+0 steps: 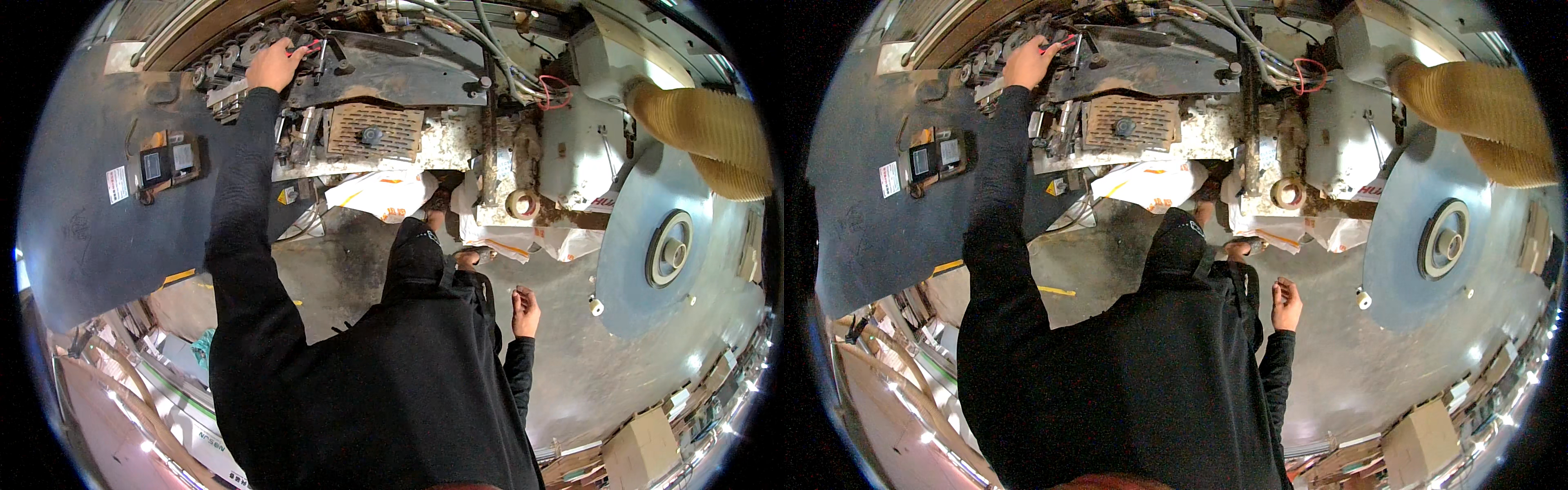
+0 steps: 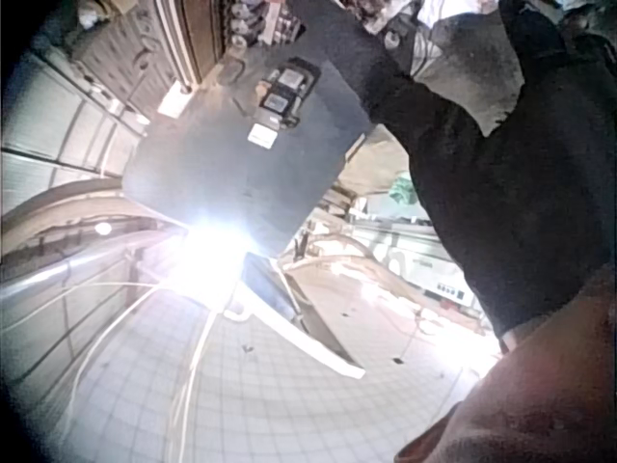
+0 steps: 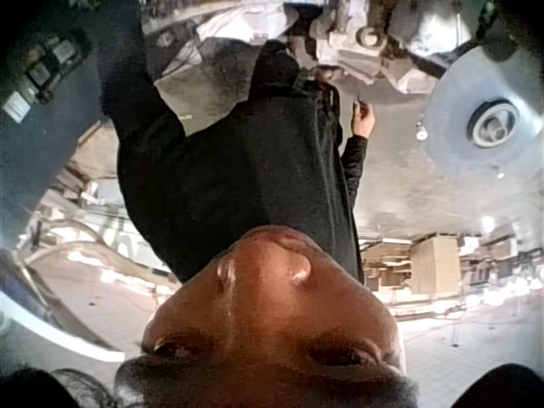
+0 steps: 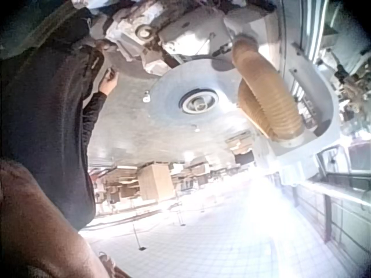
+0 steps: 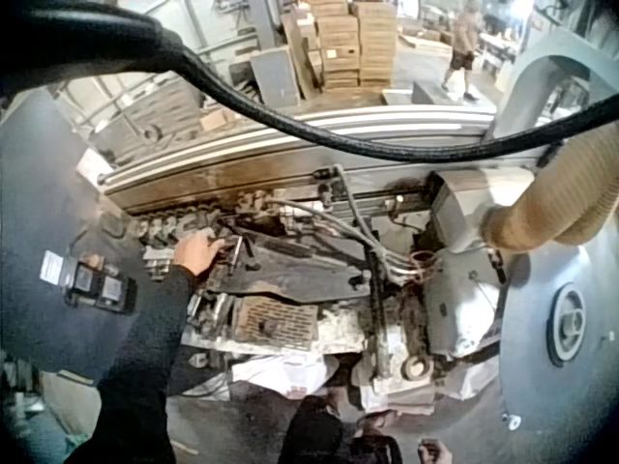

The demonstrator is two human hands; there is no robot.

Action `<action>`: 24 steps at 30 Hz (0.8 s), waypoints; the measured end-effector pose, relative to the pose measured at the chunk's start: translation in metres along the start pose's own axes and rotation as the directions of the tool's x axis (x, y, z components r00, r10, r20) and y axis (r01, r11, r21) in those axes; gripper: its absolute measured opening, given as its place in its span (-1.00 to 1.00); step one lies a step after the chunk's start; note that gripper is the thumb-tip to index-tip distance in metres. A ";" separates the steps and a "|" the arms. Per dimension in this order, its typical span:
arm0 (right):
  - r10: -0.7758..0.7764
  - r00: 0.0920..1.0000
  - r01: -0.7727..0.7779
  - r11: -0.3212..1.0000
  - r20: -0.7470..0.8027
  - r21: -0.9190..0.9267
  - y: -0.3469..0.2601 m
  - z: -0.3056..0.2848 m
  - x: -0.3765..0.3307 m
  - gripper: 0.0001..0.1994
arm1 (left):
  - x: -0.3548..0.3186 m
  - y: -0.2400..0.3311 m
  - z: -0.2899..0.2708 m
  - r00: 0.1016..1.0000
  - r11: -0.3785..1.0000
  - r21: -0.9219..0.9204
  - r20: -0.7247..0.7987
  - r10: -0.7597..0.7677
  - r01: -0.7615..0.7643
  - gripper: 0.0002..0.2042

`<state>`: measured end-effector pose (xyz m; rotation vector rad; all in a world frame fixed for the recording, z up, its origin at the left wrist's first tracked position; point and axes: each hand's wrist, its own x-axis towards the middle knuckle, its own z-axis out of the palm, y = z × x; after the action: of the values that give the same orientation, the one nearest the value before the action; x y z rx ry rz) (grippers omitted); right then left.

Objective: The person walks to an industrial edge-banding machine, fits a roll of edging tape onto a circular dispenser, trims the material with a utility knife, and then adjusts components inside the machine casing.

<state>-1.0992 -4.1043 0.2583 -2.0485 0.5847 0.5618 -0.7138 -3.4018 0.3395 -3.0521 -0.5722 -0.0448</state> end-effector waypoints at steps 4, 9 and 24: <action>-0.048 0.999 0.049 0.997 0.023 -0.056 0.001 0.001 0.005 -0.76 | -0.007 0.019 -0.001 0.995 0.997 0.063 -0.091 -0.039 0.044 -0.50; -0.040 0.999 0.040 0.999 -0.028 -0.011 -0.005 -0.004 0.002 -0.77 | -0.021 0.024 -0.021 0.995 0.988 0.119 -0.032 -0.095 0.098 -0.56; -0.197 0.975 0.202 0.979 -0.103 0.034 0.001 -0.034 -0.016 -0.75 | -0.360 0.307 0.079 0.702 -0.045 -0.762 0.569 0.429 0.646 -0.73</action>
<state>-1.1063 -4.1307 0.2838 -2.0723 0.4379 0.3276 -0.9358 -3.8145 0.2384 -4.3263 -1.4764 1.7116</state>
